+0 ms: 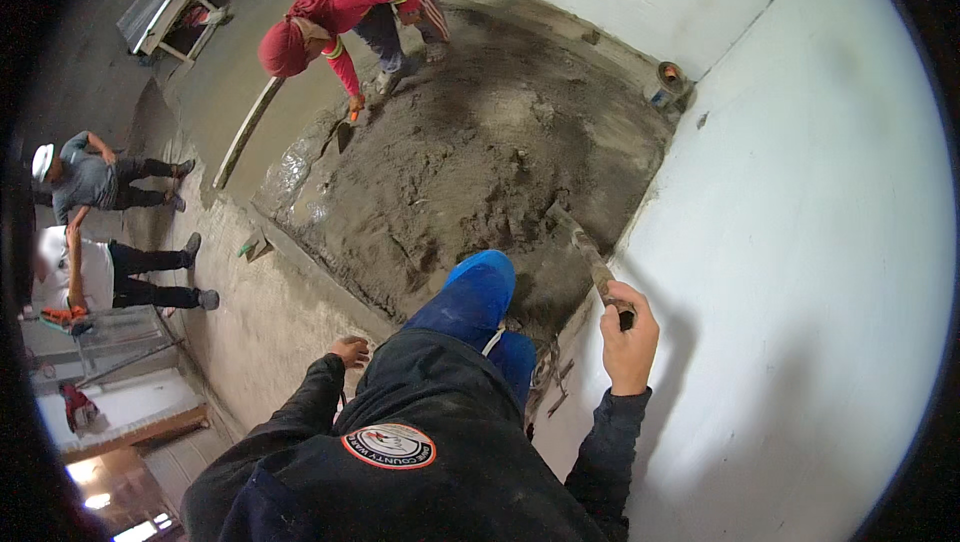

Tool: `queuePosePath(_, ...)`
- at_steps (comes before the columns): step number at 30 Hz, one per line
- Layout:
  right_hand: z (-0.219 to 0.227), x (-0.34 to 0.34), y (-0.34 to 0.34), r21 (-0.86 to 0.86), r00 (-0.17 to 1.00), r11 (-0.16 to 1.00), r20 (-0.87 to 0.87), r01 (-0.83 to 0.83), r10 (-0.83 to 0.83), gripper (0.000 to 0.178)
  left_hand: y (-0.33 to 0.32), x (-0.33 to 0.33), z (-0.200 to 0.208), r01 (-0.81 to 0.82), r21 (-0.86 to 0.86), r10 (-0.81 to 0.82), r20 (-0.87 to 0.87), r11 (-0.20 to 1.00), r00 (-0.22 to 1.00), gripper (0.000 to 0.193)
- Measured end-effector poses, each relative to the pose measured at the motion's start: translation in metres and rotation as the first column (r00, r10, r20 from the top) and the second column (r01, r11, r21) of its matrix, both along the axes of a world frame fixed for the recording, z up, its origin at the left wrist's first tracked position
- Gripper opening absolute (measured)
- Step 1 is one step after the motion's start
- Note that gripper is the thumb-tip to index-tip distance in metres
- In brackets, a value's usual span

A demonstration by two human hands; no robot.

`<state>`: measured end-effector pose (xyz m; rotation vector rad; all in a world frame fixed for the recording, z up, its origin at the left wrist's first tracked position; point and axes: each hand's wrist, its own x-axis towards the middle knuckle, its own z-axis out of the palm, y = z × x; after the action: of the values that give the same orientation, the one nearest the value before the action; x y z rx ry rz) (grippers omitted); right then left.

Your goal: The person uses a shovel to spread and level wet cement on a floor while standing barefoot in the mixture. Another worker in a red jacket assists by smoothing the surface with a trowel. The camera wearer repeatedly scoops and pushes the cement to cover the floor area.

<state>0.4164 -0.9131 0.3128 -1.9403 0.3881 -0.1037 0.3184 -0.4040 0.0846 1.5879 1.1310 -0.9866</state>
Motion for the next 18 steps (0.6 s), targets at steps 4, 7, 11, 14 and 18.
queuePosePath(4, -0.001, -0.001, 0.002, 0.039, 0.999, 0.999, 0.009, 0.033, -0.033, 0.023, 0.007, 0.012, -0.012, -0.013, -0.017, 0.013, 0.036, 1.0, 0.999, 0.03)
queuePosePath(7, -0.009, -0.003, 0.0, 0.029, 0.999, 0.999, 0.048, 0.013, -0.015, 0.021, 0.019, 0.006, -0.017, 0.001, 0.014, -0.002, 0.059, 1.0, 0.998, 0.029)
queuePosePath(11, -0.005, 0.0, 0.001, 0.03, 1.0, 1.0, 0.027, -0.001, 0.0, 0.02, 0.009, 0.008, 0.006, 0.096, 0.056, -0.098, 0.029, 0.994, 0.995, 0.029)
queuePosePath(14, -0.004, 0.003, 0.006, 0.05, 1.0, 0.999, 0.017, 0.0, 0.0, 0.021, 0.015, -0.004, 0.009, 0.125, 0.058, -0.123, -0.033, 0.991, 0.992, 0.029)
queuePosePath(18, -0.005, 0.008, 0.008, 0.093, 1.0, 0.996, 0.024, -0.009, 0.007, 0.02, 0.038, -0.022, 0.006, 0.078, 0.049, -0.077, -0.027, 0.996, 0.997, 0.029)
